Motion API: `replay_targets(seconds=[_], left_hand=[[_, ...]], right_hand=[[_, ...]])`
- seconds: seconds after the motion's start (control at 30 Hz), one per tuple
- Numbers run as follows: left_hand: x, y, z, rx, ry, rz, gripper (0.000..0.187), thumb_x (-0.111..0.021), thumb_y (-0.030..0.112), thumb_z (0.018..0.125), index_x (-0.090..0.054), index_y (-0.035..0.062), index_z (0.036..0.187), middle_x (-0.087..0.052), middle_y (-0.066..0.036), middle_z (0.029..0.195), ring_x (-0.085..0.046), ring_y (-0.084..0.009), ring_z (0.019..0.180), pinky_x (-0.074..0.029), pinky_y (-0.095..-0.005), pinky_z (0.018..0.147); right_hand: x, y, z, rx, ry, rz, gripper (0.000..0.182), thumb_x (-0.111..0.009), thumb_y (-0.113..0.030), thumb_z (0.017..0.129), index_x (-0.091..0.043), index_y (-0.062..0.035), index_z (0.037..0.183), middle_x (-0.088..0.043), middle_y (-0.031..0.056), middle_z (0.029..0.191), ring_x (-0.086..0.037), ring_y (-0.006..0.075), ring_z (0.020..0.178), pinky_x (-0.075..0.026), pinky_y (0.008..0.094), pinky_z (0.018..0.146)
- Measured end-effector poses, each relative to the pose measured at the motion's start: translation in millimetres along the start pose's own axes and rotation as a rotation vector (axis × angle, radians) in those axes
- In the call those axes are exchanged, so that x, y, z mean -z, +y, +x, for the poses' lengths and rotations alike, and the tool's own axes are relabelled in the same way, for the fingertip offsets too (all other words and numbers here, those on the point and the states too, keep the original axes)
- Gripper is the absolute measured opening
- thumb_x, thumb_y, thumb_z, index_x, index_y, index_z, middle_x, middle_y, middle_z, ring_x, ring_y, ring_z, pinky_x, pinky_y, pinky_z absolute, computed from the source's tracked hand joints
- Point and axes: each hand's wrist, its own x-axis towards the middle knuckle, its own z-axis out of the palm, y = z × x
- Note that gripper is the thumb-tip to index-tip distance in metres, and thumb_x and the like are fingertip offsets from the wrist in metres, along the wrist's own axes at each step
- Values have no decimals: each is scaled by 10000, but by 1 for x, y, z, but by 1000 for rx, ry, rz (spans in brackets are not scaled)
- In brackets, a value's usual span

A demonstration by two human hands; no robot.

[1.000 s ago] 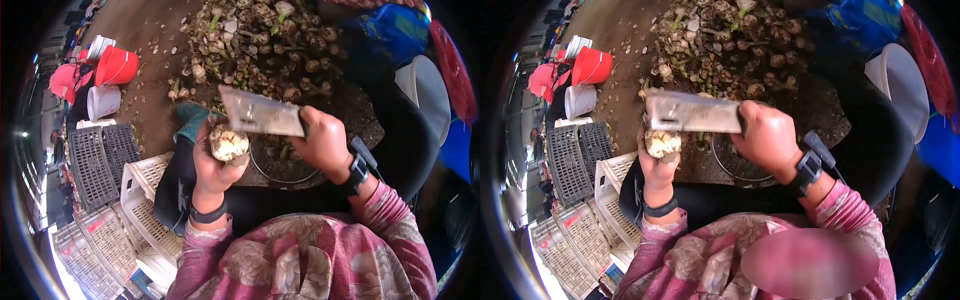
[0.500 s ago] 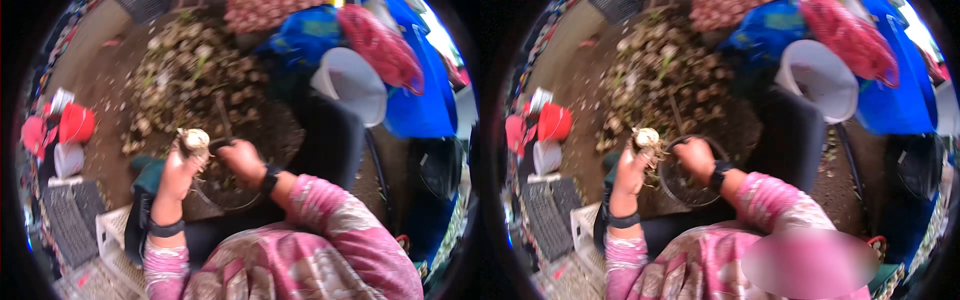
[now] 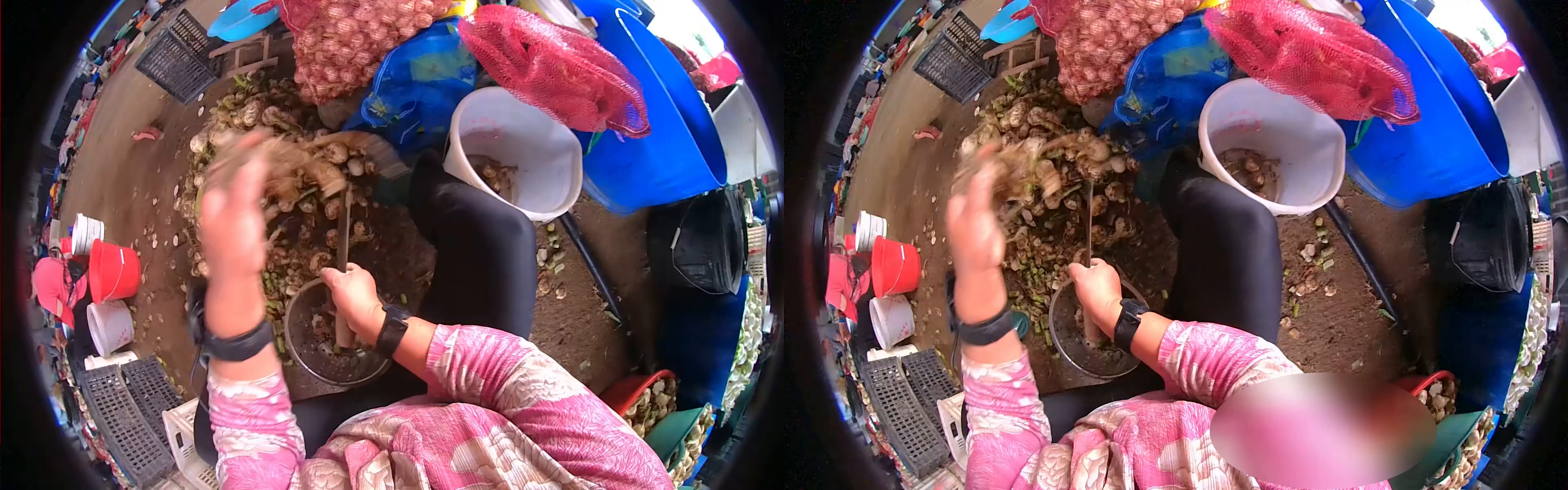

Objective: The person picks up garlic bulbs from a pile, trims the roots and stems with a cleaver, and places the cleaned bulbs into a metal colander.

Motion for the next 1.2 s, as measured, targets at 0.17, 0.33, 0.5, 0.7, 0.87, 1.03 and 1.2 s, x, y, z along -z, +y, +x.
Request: replay_targets(seconds=[0.17,0.33,0.5,0.7,0.87,1.03,1.2], left_hand=[[87,-79,-49,445,539,40,184,-510,145,861,-613,48,978,-588,-27,780,-552,-114,649,-460,-260,566],[57,-150,-76,768,208,-51,292,-437,103,865,-470,12,1140,-571,-80,840,-551,-143,652,-467,-277,573],[-1,-186,-61,750,-175,829,538,-588,212,713,-433,38,1199,-404,-264,1182,-404,-380,1125,-365,-409,930],[-54,-238,-81,735,-707,1029,537,-665,303,668,-505,87,1133,-468,-128,1172,-485,-305,1066,-408,-376,898],[-52,-274,-99,675,-797,1054,384,-651,265,673,-575,129,1024,-604,-131,890,-597,-265,852,-480,-386,728],[-25,-243,-72,763,-671,660,402,-671,261,666,-582,94,1021,-631,-117,917,-614,-230,826,-477,-323,740],[29,-174,-57,586,-308,-241,436,-684,287,732,-569,-41,994,-623,-67,954,-563,-117,872,-433,-258,798]], right_hand=[[5,-46,-32,-28,-67,332,211,-563,-216,776,-464,-46,702,-454,13,586,-430,130,480,-368,295,433],[20,-89,-56,35,-159,678,164,-560,-211,814,-489,-74,758,-475,27,616,-462,144,495,-408,283,484],[56,-129,-61,215,-127,721,199,-536,-284,817,-445,-118,754,-364,1,594,-409,153,551,-376,325,558],[34,-118,-38,81,-24,595,195,-526,-230,818,-459,-55,769,-432,41,622,-435,160,546,-376,306,542],[25,-117,-23,-19,22,557,177,-513,-192,822,-467,-40,743,-452,48,620,-446,157,547,-378,280,530],[22,-112,-23,-54,-1,529,174,-526,-184,819,-475,-42,732,-465,41,614,-457,148,544,-383,270,524],[14,-91,-23,76,-79,247,170,-603,-153,793,-501,-19,817,-500,48,640,-502,140,473,-391,236,430]])
